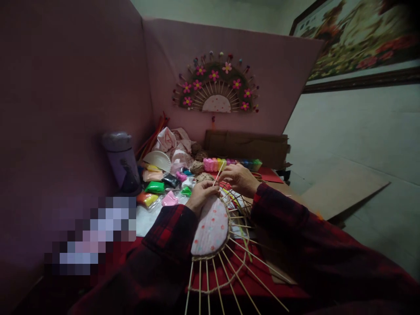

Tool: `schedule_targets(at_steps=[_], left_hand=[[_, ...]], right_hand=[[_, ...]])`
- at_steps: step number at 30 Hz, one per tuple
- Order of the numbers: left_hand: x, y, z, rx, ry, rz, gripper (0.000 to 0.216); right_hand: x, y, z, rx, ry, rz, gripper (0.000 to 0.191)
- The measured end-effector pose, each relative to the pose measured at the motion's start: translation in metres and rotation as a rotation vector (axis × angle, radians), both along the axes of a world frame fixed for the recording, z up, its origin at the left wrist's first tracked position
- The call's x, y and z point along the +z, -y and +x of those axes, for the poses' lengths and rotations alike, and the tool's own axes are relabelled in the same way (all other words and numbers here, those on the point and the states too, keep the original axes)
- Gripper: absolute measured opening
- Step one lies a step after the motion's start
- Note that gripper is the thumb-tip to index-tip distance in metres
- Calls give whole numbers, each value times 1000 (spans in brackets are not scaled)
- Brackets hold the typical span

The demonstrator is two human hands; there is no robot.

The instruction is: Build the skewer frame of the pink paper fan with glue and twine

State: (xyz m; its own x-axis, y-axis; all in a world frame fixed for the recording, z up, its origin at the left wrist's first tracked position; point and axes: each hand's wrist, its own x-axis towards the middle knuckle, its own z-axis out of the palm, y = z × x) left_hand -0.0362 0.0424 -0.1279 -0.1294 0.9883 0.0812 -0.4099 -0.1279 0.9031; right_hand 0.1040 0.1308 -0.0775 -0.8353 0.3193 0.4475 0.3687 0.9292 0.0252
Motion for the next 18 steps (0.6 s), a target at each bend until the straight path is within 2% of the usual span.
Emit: schedule_targets(at_steps=[6,12,18], left_hand=[[-1,-1,0,18,35,19,29],[-11,-9,-2,4,88,6,37],[-9,-6,-3,-62,143,-18,39]], right_hand=[[-2,2,-2,-20,-49,-76,20],[1,8,-7,-142,-35,-231,23],[6,13,-11,-187,34,-220,26]])
